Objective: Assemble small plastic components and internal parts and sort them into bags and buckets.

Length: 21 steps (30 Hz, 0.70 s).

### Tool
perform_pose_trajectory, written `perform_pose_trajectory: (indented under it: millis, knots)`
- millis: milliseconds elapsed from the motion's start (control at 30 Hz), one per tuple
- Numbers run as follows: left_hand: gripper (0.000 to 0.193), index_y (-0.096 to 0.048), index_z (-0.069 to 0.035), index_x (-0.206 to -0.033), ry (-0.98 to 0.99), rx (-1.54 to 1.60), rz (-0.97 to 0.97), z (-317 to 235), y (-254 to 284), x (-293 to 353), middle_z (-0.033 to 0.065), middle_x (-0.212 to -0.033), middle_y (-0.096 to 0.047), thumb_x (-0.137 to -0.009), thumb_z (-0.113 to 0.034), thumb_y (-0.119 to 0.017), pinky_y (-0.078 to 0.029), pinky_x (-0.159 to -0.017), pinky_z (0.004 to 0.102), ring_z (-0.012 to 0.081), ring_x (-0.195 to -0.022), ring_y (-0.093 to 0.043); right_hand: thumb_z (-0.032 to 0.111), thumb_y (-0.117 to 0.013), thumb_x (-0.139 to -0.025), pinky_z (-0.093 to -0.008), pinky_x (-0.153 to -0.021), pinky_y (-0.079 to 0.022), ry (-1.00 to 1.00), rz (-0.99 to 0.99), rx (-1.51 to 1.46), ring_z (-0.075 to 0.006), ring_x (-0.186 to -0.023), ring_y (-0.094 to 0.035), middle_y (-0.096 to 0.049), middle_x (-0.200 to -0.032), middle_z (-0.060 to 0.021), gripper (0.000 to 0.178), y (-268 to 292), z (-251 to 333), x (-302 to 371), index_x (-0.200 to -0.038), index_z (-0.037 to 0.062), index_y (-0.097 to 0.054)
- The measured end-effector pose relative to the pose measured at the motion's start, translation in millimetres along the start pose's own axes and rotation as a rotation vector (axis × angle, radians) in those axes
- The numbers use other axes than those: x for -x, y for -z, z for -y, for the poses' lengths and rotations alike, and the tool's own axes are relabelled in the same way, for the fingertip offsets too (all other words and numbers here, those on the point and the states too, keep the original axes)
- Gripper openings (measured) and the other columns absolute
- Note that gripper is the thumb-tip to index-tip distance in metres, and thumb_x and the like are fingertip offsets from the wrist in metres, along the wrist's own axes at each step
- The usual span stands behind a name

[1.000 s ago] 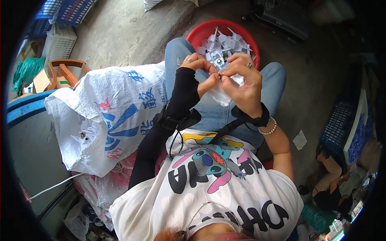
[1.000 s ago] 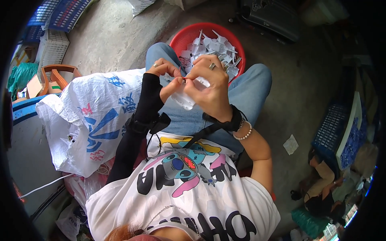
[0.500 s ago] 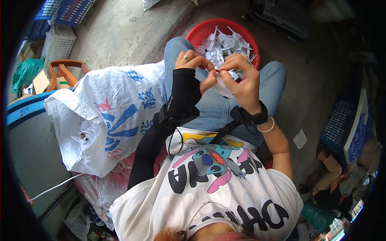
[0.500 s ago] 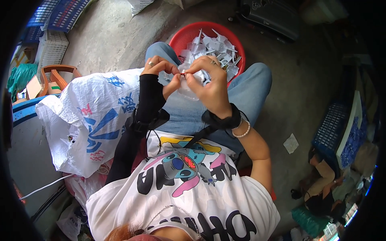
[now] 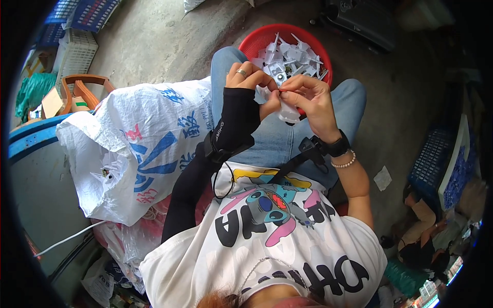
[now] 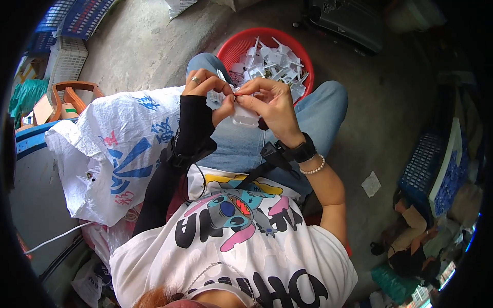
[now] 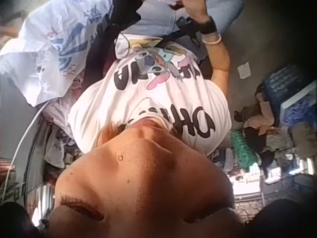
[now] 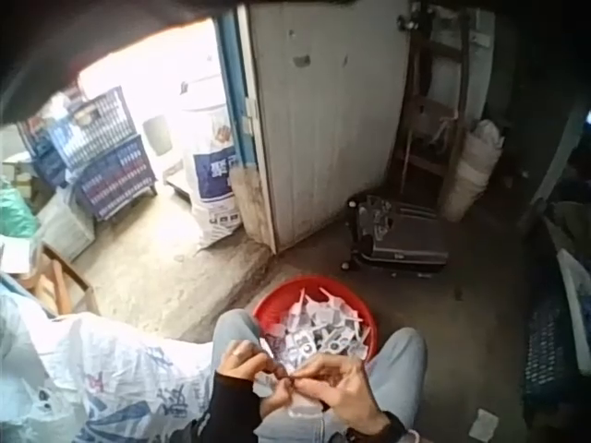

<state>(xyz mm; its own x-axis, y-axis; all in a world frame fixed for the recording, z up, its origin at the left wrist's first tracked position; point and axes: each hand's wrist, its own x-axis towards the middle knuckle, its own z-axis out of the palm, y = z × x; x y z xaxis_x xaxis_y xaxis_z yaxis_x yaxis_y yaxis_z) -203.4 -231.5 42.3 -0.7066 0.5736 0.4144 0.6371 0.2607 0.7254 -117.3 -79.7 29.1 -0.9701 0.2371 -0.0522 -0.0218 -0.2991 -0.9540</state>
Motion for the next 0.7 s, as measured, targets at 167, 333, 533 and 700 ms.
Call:
perform_pose_trajectory:
  millis: [167, 333, 533, 700]
  knots:
    - [0.016, -0.062, -0.010, -0.071, -0.024, -0.063, -0.022, 5, -5, 5, 0.0044, -0.080, -0.054, -0.059, -0.010, -0.073, -0.039, -0.074, 0.0366, 0.0241, -0.082, -0.050, 0.004, -0.068, -0.067, -0.0353, -0.078, -0.045, 0.875, -0.120, 1.324, -0.0230, -0.084, -0.061, -0.065, -0.086, -0.0049, 0.015, -12, 22, 3, -0.082, 0.0058, -0.065]
    - [0.017, -0.063, -0.009, -0.072, -0.066, -0.128, -0.037, 7, -1, 2, 0.0048, -0.081, -0.054, -0.059, -0.010, -0.073, -0.041, -0.073, 0.0357, 0.0240, -0.083, -0.050, 0.003, -0.069, -0.066, -0.0343, -0.078, -0.045, 0.798, -0.049, 1.133, -0.0213, -0.086, -0.061, -0.062, -0.081, -0.0051, 0.015, -9, 28, 3, -0.078, 0.0048, -0.061]
    - [0.018, -0.064, -0.006, -0.074, -0.009, 0.038, 0.013, 5, 0, 0, 0.0062, -0.079, -0.053, -0.059, -0.009, -0.073, -0.044, -0.070, 0.0327, 0.0237, -0.082, -0.051, -0.001, -0.065, -0.070, -0.0348, -0.071, -0.045, 0.622, -0.082, 0.910, -0.0249, -0.076, -0.059, -0.060, -0.077, -0.0075, 0.014, -10, 26, 2, -0.082, 0.0046, -0.061]
    - [0.016, -0.065, -0.004, -0.074, 0.025, -0.045, -0.023, 14, 6, 1, 0.0061, -0.079, -0.055, -0.060, -0.006, -0.072, -0.044, -0.073, 0.0333, 0.0214, -0.082, -0.052, -0.001, -0.065, -0.073, -0.0332, -0.069, -0.046, 0.515, -0.100, 0.667, -0.0256, -0.083, -0.058, -0.061, -0.086, -0.0070, 0.012, -1, 22, 7, -0.082, 0.0038, -0.059]
